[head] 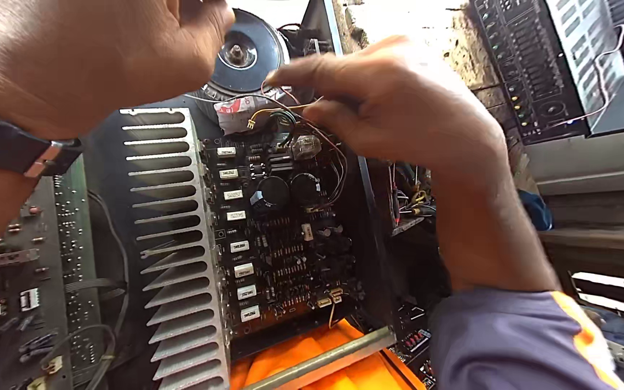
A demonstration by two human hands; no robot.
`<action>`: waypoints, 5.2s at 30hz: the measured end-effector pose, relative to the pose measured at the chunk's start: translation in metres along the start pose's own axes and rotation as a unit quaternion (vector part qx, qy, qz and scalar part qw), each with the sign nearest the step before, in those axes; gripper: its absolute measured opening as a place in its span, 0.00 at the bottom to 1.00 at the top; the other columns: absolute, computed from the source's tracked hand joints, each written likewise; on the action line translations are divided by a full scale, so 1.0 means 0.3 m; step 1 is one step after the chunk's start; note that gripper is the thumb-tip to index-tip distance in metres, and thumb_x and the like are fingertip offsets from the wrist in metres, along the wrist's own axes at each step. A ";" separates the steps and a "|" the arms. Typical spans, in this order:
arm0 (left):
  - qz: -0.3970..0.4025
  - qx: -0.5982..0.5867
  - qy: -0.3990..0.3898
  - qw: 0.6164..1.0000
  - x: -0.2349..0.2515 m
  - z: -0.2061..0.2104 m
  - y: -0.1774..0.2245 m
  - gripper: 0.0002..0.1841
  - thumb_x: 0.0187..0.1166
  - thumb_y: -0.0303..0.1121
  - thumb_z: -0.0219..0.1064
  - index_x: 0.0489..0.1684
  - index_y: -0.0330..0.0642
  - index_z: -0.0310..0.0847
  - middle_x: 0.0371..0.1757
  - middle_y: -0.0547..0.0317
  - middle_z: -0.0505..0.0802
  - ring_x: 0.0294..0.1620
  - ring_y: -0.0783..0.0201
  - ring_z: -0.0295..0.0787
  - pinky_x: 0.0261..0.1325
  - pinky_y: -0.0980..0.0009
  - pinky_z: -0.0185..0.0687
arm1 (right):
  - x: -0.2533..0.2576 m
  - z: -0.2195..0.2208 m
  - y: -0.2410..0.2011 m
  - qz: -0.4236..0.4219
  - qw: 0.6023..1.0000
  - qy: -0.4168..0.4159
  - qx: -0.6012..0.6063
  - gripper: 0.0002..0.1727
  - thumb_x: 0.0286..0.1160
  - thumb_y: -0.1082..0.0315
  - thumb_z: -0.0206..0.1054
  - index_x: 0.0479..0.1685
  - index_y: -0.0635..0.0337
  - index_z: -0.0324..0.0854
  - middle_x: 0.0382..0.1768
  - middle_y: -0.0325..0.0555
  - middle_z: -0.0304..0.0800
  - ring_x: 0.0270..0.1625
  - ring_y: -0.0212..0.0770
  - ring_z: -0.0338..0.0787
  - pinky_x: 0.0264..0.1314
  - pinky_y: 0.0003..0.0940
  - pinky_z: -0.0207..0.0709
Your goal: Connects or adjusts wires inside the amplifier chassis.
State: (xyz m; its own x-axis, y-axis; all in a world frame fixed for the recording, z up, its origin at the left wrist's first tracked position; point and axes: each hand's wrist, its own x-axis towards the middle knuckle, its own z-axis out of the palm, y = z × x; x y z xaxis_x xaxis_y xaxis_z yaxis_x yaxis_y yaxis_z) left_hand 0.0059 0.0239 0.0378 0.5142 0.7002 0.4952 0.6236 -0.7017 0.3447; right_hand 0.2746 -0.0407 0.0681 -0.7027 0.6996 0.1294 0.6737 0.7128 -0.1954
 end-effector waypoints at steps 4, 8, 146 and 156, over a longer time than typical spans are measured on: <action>0.123 -0.038 -0.060 0.990 -0.002 0.002 0.030 0.16 0.81 0.50 0.61 0.44 0.50 0.87 0.37 0.62 0.90 0.36 0.67 0.85 0.36 0.58 0.77 | -0.107 0.079 0.032 0.014 0.914 0.333 0.231 0.11 0.86 0.74 0.61 0.55 0.72 0.85 0.36 0.43 0.90 0.28 0.26 0.84 0.27 0.24 0.80; 0.231 -0.024 -0.110 0.966 -0.003 0.023 0.081 0.14 0.83 0.41 0.60 0.44 0.43 0.91 0.57 0.48 0.90 0.62 0.49 0.84 0.62 0.46 0.75 | -0.228 0.244 0.098 0.127 0.819 0.504 0.245 0.11 0.89 0.73 0.57 0.43 0.69 0.84 0.24 0.39 0.83 0.21 0.29 0.80 0.22 0.26 0.77; 0.226 -0.059 -0.128 0.964 0.022 0.161 0.088 0.08 0.76 0.36 0.62 0.38 0.51 0.88 0.37 0.61 0.88 0.47 0.59 0.84 0.46 0.57 0.76 | -0.086 0.116 -0.046 0.141 0.983 0.067 -0.091 0.16 0.74 0.43 0.66 0.32 0.37 0.95 0.81 0.39 0.74 0.87 0.55 0.59 0.82 0.59 0.52; 0.203 -0.059 -0.140 0.967 0.028 0.150 0.096 0.11 0.73 0.35 0.65 0.50 0.47 0.81 0.43 0.59 0.88 0.46 0.60 0.86 0.47 0.57 0.80 | -0.040 0.092 0.027 0.104 0.992 0.060 -0.034 0.19 0.79 0.41 0.64 0.47 0.36 0.96 0.74 0.39 0.82 0.82 0.53 0.66 0.80 0.58 0.56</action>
State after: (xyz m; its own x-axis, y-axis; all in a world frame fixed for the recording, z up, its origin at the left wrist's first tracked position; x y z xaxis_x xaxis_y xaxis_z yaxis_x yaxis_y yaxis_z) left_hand 0.0547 0.0153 0.0160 0.8521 0.3601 0.3798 0.2733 -0.9251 0.2638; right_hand 0.2823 -0.0445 0.0382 -0.5175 0.8299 0.2086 0.8181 0.5513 -0.1638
